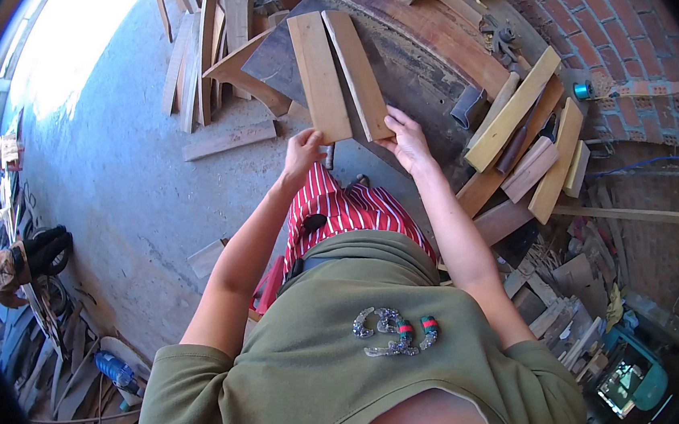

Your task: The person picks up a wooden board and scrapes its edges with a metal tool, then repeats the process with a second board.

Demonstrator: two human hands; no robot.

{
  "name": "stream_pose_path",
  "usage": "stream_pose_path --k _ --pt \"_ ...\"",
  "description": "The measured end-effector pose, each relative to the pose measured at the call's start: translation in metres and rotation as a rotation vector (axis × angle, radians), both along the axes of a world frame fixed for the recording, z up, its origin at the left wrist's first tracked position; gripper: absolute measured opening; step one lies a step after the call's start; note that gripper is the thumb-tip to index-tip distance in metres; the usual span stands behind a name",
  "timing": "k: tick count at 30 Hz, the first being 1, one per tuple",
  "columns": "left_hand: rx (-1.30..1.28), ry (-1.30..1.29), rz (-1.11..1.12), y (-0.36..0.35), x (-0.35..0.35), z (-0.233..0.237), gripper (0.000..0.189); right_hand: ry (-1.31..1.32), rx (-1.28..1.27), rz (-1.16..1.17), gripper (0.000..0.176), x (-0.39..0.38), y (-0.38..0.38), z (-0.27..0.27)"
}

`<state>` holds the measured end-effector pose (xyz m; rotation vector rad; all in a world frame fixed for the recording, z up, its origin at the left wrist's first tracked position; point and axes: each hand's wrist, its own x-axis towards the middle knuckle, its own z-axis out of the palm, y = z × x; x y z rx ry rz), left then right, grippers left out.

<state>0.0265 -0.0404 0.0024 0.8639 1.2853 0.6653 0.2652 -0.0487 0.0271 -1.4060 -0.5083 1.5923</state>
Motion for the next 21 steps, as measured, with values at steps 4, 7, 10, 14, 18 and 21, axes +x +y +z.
stream_pose_path --k 4,7,10,14,18,21 --pt "0.215 0.181 0.334 0.028 -0.03 -0.039 0.029 0.543 -0.128 -0.167 0.033 -0.003 -0.004 0.0" --pt "0.68 0.735 0.375 0.027 -0.009 0.025 0.047 0.822 -0.196 -0.202 0.023 -0.009 -0.01 -0.013" --pt "0.594 0.259 -0.028 0.023 0.031 0.052 0.064 0.827 -0.144 -0.185 0.022 -0.027 -0.019 0.003" --pt "-0.192 -0.36 -0.076 0.037 0.085 0.058 0.061 0.623 -0.079 -0.086 0.024 -0.04 -0.039 0.022" --pt "-0.111 -0.339 -0.098 0.044 0.103 0.01 0.042 -0.946 0.37 0.157 0.027 0.003 -0.056 0.024" --pt "-0.086 -0.171 -0.046 0.035 0.112 0.034 0.048 -1.326 0.395 -0.352 0.029 0.075 -0.065 0.069"
